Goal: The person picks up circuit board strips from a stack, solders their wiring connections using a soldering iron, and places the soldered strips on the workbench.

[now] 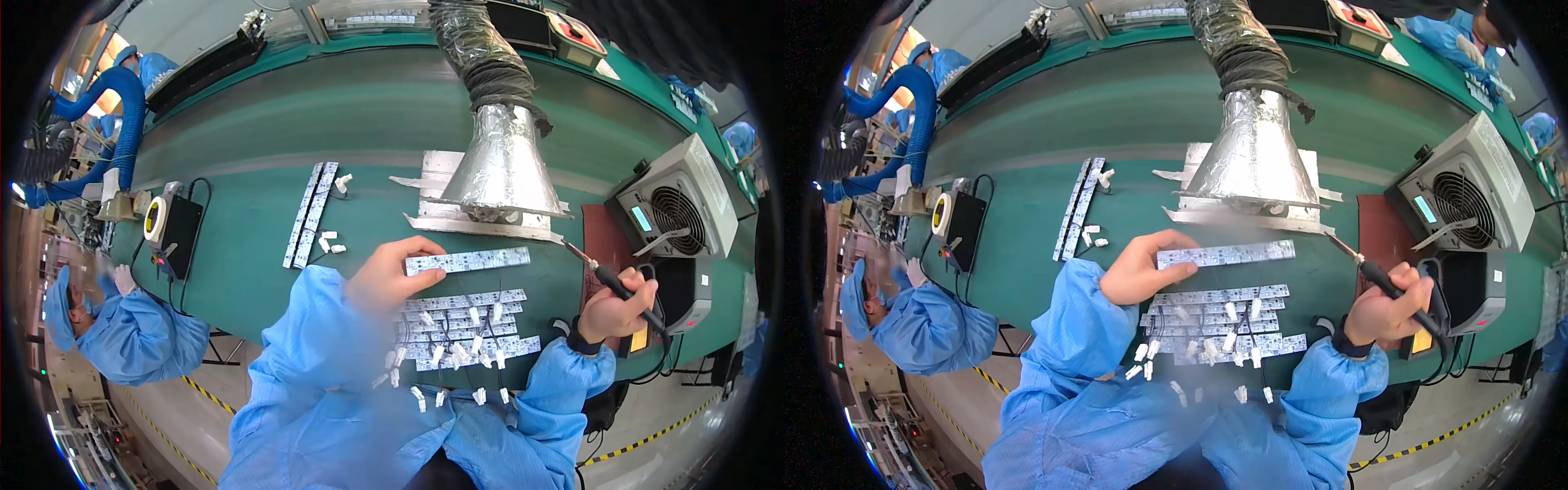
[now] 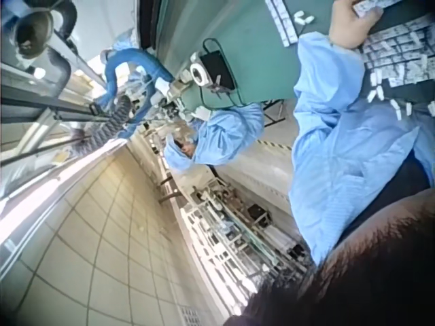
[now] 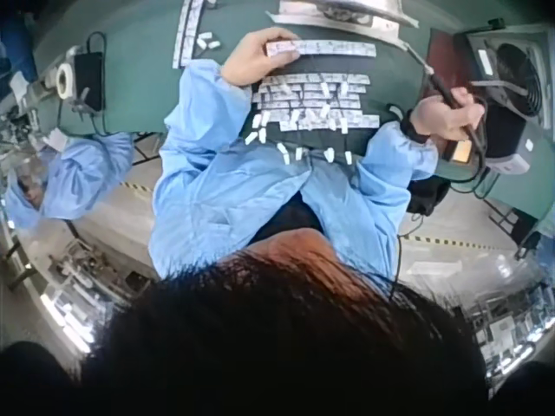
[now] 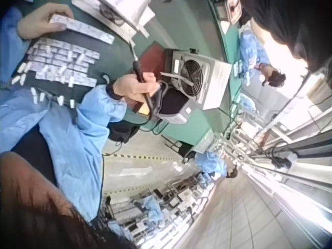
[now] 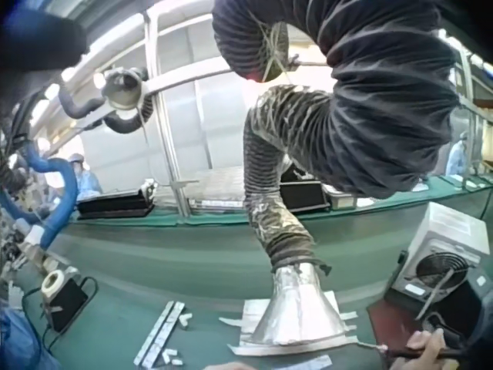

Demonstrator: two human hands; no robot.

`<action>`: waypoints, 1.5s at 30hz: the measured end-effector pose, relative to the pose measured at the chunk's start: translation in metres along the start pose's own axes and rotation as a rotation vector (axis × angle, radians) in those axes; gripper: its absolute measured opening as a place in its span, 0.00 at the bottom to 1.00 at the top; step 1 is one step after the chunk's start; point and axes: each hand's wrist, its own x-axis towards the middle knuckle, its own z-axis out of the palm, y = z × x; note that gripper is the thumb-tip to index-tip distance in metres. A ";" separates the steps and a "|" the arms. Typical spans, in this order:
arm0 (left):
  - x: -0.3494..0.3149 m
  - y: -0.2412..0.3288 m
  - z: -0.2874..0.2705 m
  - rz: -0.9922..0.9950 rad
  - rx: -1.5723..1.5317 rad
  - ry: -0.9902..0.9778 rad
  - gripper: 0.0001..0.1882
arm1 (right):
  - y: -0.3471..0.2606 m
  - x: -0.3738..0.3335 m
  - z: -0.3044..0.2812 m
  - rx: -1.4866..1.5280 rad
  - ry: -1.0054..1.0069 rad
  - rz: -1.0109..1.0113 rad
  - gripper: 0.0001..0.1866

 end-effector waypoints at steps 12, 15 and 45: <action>-0.008 -0.012 0.018 0.345 0.282 0.123 0.18 | -0.038 -0.079 0.027 -0.013 -0.830 -0.352 0.21; -0.009 -0.009 0.019 0.321 0.319 0.122 0.19 | -0.035 -0.084 0.029 -0.008 -0.848 -0.349 0.21; -0.009 -0.008 0.019 0.460 0.492 0.147 0.20 | -0.032 -0.092 0.032 -0.067 -0.891 -0.294 0.21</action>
